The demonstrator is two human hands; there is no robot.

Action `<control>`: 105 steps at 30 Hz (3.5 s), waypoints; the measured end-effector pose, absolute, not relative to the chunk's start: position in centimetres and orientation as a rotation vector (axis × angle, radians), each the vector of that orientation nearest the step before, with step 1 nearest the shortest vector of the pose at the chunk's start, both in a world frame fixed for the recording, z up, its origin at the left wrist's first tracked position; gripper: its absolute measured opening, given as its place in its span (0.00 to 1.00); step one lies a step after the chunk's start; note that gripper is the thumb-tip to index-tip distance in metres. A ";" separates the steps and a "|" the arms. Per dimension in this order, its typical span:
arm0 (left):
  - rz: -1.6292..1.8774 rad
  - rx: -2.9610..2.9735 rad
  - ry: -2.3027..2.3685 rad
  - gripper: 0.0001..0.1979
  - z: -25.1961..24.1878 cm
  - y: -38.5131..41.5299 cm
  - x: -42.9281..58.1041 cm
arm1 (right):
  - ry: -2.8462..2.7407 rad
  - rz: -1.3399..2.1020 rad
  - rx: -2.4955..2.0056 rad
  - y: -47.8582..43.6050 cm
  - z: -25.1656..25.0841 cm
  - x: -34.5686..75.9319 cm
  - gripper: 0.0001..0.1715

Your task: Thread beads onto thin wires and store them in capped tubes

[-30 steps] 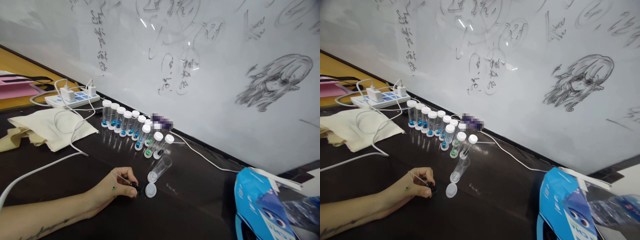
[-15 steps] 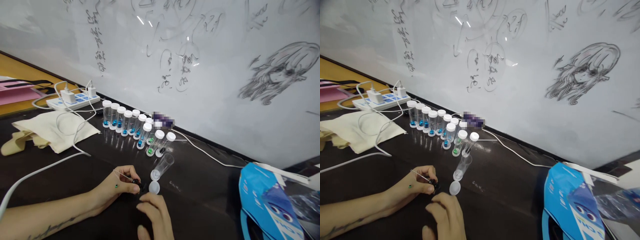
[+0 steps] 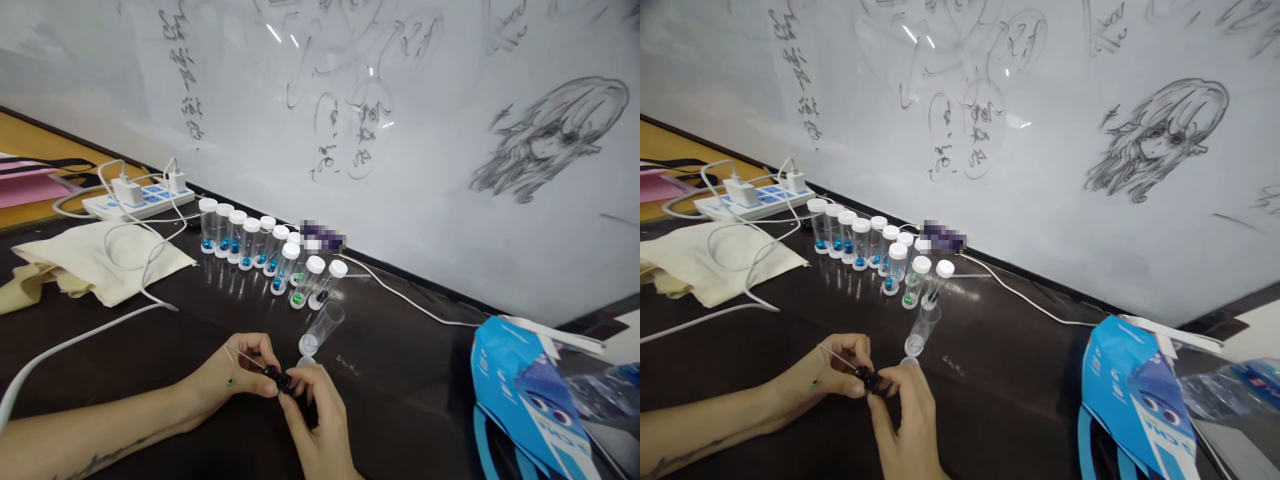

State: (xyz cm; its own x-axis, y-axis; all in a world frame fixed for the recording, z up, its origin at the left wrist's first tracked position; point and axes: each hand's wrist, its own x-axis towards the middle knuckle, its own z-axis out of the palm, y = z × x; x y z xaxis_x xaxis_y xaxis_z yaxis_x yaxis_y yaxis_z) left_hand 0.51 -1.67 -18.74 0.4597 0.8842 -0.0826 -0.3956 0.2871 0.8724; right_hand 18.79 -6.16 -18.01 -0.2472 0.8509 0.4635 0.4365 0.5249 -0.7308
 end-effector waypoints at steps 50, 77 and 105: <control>0.911 0.969 0.639 0.13 -18.8 -1.7 0.5 | -1.856 0.839 -1.164 -6.5 -17.4 19.0 0.16; 0.919 0.982 0.669 0.13 -18.4 -1.8 0.5 | -1.883 0.888 -1.193 -6.5 -17.5 18.9 0.21; 0.934 0.896 0.675 0.12 -18.4 -1.6 0.5 | -1.712 0.922 -1.083 -6.5 -17.8 18.8 0.18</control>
State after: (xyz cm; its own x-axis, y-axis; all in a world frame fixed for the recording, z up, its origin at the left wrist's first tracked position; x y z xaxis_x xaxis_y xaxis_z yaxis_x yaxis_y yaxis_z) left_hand 0.48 -1.61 -18.38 0.4457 0.8883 -0.1107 -0.3835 0.3012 0.8730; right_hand 18.80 -6.55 -17.75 -0.2280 0.9308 0.2857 0.2733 0.3428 -0.8988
